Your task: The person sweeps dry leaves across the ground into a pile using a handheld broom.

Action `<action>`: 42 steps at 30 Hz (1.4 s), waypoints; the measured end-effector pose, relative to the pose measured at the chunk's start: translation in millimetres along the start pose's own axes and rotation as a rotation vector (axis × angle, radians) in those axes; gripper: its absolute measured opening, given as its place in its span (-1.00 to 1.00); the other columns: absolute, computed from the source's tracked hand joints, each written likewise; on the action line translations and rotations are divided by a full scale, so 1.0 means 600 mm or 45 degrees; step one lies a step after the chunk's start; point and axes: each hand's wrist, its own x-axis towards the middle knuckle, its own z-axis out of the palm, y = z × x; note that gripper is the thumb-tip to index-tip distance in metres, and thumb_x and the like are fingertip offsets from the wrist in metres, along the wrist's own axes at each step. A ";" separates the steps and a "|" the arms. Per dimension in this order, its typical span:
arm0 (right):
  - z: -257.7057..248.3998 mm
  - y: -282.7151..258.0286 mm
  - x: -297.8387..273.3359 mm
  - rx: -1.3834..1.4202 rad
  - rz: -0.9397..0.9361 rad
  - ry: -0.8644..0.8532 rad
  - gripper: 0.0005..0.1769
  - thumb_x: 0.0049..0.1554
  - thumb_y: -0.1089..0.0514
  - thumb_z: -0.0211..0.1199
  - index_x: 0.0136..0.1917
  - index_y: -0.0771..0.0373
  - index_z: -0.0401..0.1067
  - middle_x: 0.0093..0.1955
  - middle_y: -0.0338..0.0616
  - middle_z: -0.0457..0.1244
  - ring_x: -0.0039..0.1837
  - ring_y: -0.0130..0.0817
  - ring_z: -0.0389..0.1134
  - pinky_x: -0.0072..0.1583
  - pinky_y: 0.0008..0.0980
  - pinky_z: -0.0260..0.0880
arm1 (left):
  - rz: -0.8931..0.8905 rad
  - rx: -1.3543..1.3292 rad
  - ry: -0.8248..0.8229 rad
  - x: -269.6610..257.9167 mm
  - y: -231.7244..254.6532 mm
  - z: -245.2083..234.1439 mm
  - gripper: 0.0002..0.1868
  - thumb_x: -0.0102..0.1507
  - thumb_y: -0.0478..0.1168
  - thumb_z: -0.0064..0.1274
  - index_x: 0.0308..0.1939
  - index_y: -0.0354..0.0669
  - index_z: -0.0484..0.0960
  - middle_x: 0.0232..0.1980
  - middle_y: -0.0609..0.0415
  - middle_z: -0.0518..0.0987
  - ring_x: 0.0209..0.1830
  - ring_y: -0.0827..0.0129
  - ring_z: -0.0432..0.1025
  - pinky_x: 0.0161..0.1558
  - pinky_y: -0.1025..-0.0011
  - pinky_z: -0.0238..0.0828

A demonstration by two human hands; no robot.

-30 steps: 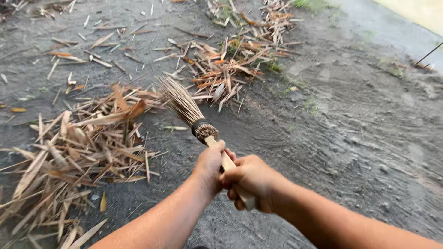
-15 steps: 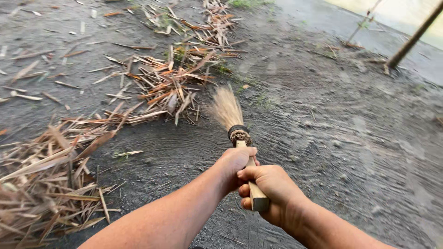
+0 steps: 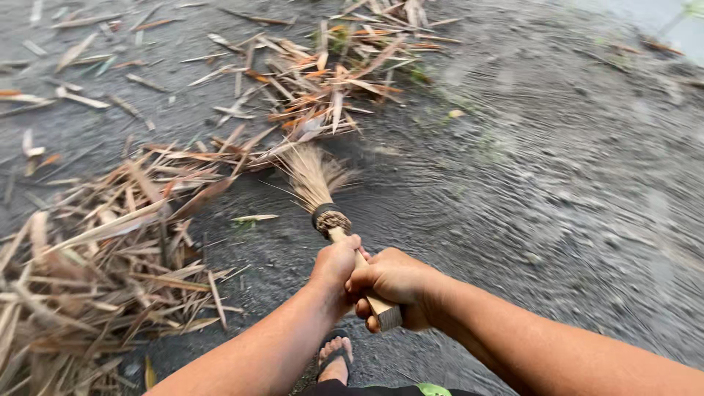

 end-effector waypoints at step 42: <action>-0.184 -0.217 0.009 -0.256 -0.084 -0.401 -0.86 0.05 0.25 0.28 -0.10 0.29 0.38 -0.37 -0.19 0.23 -0.42 -0.45 0.29 -0.45 -0.38 0.30 | 0.495 -0.348 0.216 0.071 0.127 0.186 -0.79 0.34 -0.19 -0.10 -0.16 -0.32 0.46 -0.30 -0.06 0.51 -0.36 0.19 0.46 -0.33 0.17 0.45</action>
